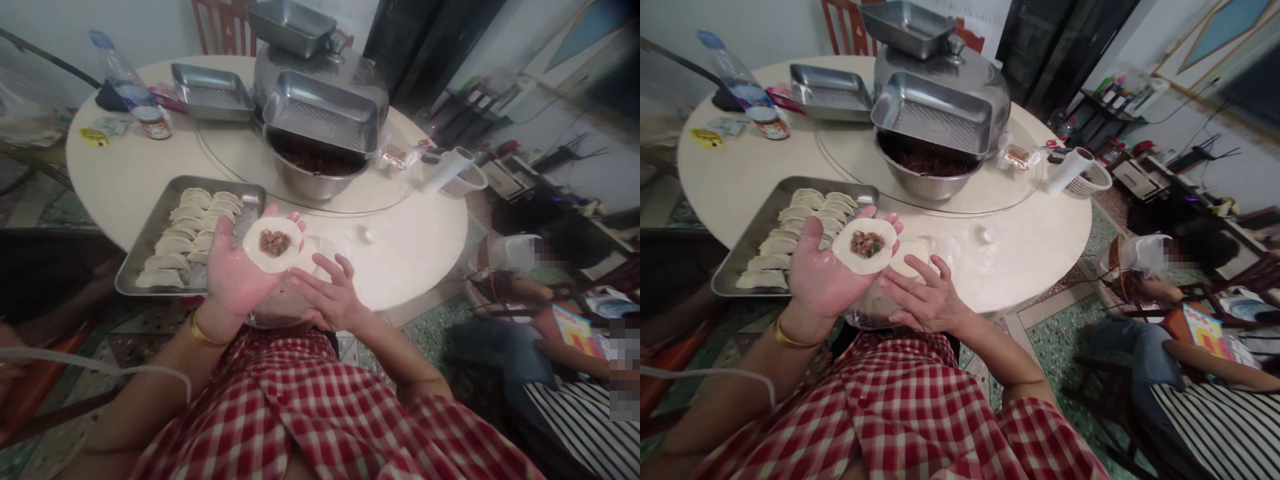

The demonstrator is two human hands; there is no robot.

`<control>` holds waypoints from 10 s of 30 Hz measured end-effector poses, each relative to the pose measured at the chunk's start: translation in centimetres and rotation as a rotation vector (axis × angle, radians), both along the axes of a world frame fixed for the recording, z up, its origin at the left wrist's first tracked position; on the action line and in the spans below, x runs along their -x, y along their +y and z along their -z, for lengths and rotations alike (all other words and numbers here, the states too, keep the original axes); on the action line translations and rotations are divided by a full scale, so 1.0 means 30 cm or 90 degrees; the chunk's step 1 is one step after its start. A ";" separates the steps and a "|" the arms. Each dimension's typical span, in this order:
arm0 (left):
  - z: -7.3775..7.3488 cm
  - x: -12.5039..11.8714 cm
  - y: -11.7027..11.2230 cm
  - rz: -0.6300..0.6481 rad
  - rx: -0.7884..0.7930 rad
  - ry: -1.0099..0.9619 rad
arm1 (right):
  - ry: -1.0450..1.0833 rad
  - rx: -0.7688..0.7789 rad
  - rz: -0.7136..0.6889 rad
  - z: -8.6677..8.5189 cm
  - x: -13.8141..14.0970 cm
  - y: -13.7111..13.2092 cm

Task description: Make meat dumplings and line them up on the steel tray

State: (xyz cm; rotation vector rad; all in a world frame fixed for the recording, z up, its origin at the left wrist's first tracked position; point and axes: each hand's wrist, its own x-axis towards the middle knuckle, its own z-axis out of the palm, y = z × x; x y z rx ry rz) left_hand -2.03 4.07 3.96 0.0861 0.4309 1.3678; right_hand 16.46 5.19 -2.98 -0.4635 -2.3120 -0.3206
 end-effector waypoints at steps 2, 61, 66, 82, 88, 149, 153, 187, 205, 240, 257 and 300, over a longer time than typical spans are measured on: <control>0.005 -0.002 0.001 0.004 -0.002 -0.001 | 0.020 0.003 -0.006 -0.003 -0.003 0.002; 0.002 -0.062 -0.020 0.122 0.044 0.027 | 0.193 -0.157 0.153 0.031 -0.017 0.032; -0.004 -0.074 -0.032 0.152 0.037 0.033 | 0.196 -0.178 0.106 0.032 -0.019 0.037; -0.008 -0.130 -0.049 0.133 0.057 0.176 | 0.158 0.202 0.021 0.114 -0.032 0.036; 0.047 -0.121 -0.053 0.132 -0.012 0.245 | 0.185 0.191 0.069 0.070 0.000 0.006; 0.082 0.009 -0.070 -0.128 -0.456 0.945 | 0.458 0.500 -0.060 -0.096 0.078 -0.048; 0.079 0.013 -0.078 -0.140 -0.444 0.991 | 0.421 0.478 -0.042 -0.097 0.082 -0.051; 0.089 0.032 -0.095 -0.088 -0.306 1.009 | 0.519 0.537 -0.002 -0.112 0.092 -0.040; 0.095 0.066 -0.094 -0.090 -0.289 1.063 | 0.484 0.479 0.027 -0.091 0.101 -0.032; 0.103 0.017 -0.067 -0.145 -0.350 1.202 | 0.614 0.748 -0.001 -0.044 0.121 0.028; 0.111 0.018 -0.062 -0.205 -0.460 1.235 | 0.583 0.710 0.005 -0.036 0.122 0.031; 0.072 0.041 -0.078 -0.134 -0.335 1.153 | 0.458 0.428 -0.012 -0.079 0.144 -0.002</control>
